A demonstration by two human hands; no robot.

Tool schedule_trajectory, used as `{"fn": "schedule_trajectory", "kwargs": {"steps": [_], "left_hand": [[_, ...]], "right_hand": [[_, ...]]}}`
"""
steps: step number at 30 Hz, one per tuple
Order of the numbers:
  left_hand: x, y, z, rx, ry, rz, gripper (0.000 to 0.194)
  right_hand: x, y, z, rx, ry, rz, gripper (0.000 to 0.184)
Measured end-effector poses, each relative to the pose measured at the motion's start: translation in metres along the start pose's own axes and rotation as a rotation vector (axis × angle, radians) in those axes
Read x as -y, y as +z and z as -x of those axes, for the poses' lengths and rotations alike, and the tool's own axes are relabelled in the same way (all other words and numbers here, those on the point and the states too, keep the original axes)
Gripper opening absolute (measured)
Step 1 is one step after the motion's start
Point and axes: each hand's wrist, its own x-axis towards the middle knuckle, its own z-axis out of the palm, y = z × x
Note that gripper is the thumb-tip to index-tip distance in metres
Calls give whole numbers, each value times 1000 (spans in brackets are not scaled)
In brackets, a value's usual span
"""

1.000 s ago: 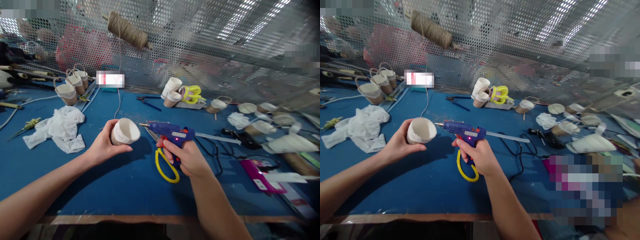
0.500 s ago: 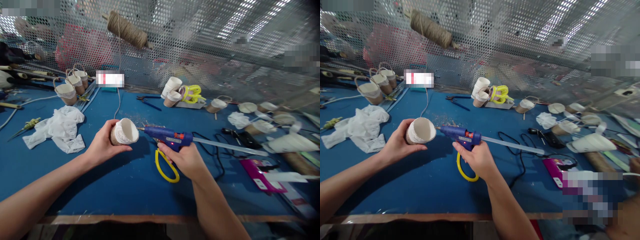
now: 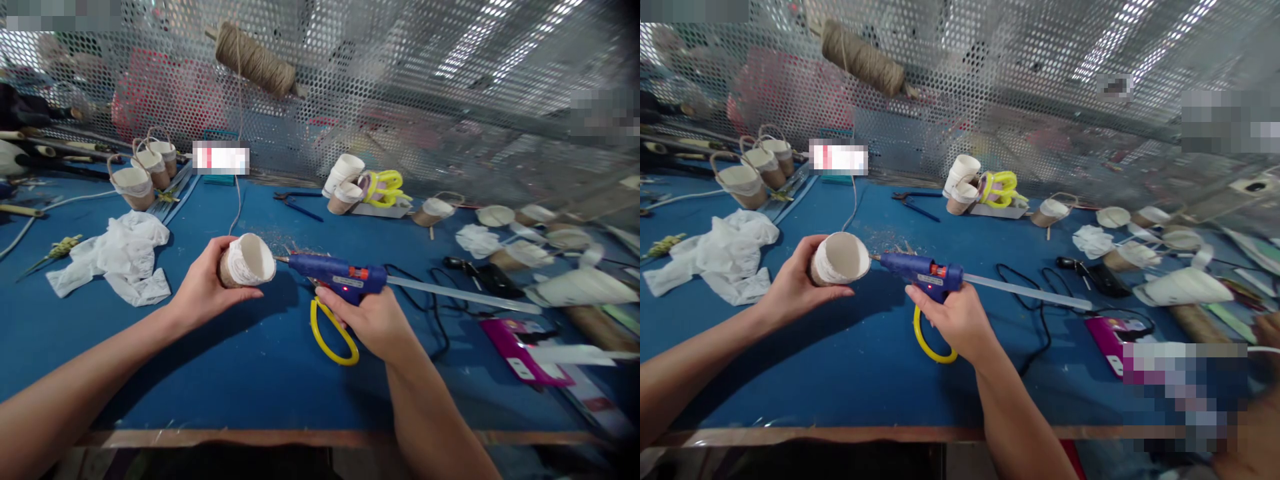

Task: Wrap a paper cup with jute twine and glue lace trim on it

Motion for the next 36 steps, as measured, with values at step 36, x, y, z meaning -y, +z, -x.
{"fn": "schedule_trajectory", "kwargs": {"steps": [36], "left_hand": [[-3,3,-3,27,-170,291,75]], "right_hand": [[-3,7,-5,193,101,-701,26]]}}
